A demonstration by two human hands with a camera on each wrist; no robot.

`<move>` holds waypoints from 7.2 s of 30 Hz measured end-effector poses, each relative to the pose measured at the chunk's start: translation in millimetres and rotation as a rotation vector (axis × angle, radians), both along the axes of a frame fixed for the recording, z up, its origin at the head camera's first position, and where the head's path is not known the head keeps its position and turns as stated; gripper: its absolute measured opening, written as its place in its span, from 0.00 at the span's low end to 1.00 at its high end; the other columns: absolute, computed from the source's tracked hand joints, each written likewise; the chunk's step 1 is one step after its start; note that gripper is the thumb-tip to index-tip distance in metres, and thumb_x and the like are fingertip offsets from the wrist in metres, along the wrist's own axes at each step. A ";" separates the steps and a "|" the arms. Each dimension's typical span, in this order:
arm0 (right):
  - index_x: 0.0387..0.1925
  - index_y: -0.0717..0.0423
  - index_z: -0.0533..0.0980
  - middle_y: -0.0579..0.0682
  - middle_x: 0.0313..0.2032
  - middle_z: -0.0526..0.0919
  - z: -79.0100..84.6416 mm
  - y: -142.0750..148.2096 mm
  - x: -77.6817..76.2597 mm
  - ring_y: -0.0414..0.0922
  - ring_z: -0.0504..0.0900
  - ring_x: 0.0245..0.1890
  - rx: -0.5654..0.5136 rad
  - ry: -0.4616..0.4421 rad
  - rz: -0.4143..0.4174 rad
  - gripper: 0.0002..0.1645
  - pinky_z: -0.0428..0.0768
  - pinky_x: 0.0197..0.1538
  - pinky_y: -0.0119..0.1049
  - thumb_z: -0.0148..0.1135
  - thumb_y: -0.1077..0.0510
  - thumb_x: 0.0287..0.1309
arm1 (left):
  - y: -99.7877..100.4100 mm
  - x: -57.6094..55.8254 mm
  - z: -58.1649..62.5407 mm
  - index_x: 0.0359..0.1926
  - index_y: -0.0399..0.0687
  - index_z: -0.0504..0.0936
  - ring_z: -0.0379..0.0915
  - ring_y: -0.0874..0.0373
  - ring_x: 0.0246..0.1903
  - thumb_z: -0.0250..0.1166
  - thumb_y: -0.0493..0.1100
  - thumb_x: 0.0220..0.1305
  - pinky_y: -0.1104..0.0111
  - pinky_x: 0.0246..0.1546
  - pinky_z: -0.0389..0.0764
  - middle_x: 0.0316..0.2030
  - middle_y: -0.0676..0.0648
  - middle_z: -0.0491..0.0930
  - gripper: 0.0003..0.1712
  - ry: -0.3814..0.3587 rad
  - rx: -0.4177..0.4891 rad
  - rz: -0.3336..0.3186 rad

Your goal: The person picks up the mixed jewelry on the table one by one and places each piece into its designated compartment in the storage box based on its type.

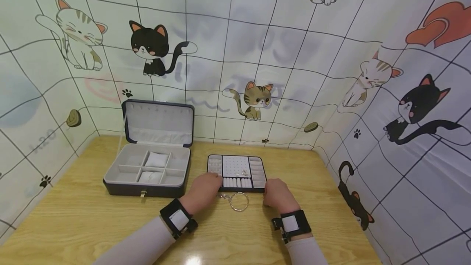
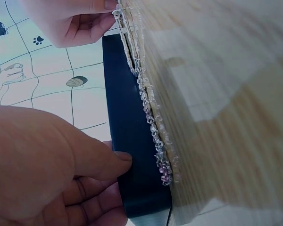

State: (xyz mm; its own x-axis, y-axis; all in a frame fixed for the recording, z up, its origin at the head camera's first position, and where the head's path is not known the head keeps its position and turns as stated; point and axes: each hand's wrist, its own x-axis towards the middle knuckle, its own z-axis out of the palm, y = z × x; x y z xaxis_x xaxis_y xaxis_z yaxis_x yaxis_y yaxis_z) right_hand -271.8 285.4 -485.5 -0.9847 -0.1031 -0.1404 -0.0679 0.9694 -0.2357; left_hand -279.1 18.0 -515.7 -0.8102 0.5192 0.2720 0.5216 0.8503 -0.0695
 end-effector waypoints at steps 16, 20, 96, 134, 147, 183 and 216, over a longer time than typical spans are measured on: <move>0.21 0.51 0.78 0.47 0.24 0.80 5.9 -3.0 -2.8 0.46 0.77 0.26 -0.141 0.002 0.002 0.12 0.74 0.30 0.38 0.75 0.65 0.45 | -0.8 0.0 0.0 0.37 0.50 0.85 0.79 0.56 0.31 0.67 0.38 0.69 0.65 0.30 0.81 0.30 0.51 0.82 0.03 -0.039 -0.007 0.009; 0.21 0.51 0.79 0.47 0.25 0.80 7.6 -6.2 -1.5 0.45 0.77 0.27 -0.157 0.012 0.007 0.11 0.75 0.31 0.38 0.76 0.64 0.45 | -0.5 -0.2 -0.4 0.37 0.49 0.85 0.79 0.56 0.31 0.67 0.38 0.69 0.64 0.30 0.82 0.30 0.51 0.82 0.03 -0.033 -0.006 0.007; 0.31 0.50 0.85 0.45 0.32 0.87 -18.5 -42.4 -28.2 0.41 0.82 0.35 -0.392 0.214 0.041 0.09 0.85 0.44 0.41 0.77 0.66 0.53 | 0.4 -2.3 -3.7 0.36 0.50 0.85 0.80 0.57 0.31 0.68 0.39 0.68 0.64 0.31 0.83 0.30 0.51 0.83 0.02 -0.014 0.011 0.006; 0.34 0.52 0.87 0.47 0.35 0.89 -13.0 -47.0 -25.9 0.43 0.83 0.37 -0.341 0.208 -0.008 0.06 0.85 0.46 0.43 0.75 0.66 0.59 | -0.7 -0.9 -2.3 0.38 0.51 0.86 0.79 0.57 0.31 0.68 0.39 0.69 0.65 0.30 0.82 0.31 0.51 0.84 0.02 -0.031 0.018 0.000; 0.32 0.57 0.87 0.49 0.32 0.90 -13.3 -50.3 -26.5 0.43 0.84 0.35 -0.303 0.275 0.009 0.04 0.85 0.44 0.43 0.74 0.68 0.57 | -0.7 -0.5 0.5 0.38 0.52 0.87 0.79 0.57 0.31 0.70 0.39 0.67 0.66 0.29 0.81 0.30 0.51 0.83 0.02 -0.031 0.006 0.008; 0.34 0.59 0.88 0.50 0.34 0.91 -14.6 -57.1 -21.7 0.44 0.86 0.36 -0.309 0.305 -0.023 0.01 0.86 0.44 0.44 0.74 0.66 0.59 | -0.2 2.4 7.6 0.40 0.50 0.87 0.80 0.56 0.33 0.69 0.40 0.68 0.65 0.33 0.83 0.33 0.50 0.85 0.02 -0.070 -0.015 0.016; 0.32 0.55 0.89 0.52 0.36 0.92 -18.9 -63.3 -25.6 0.47 0.88 0.38 -0.242 0.295 -0.074 0.05 0.88 0.45 0.44 0.72 0.66 0.61 | -0.6 2.6 6.1 0.34 0.49 0.85 0.79 0.57 0.29 0.69 0.38 0.66 0.65 0.27 0.82 0.28 0.51 0.83 0.03 -0.008 -0.012 0.017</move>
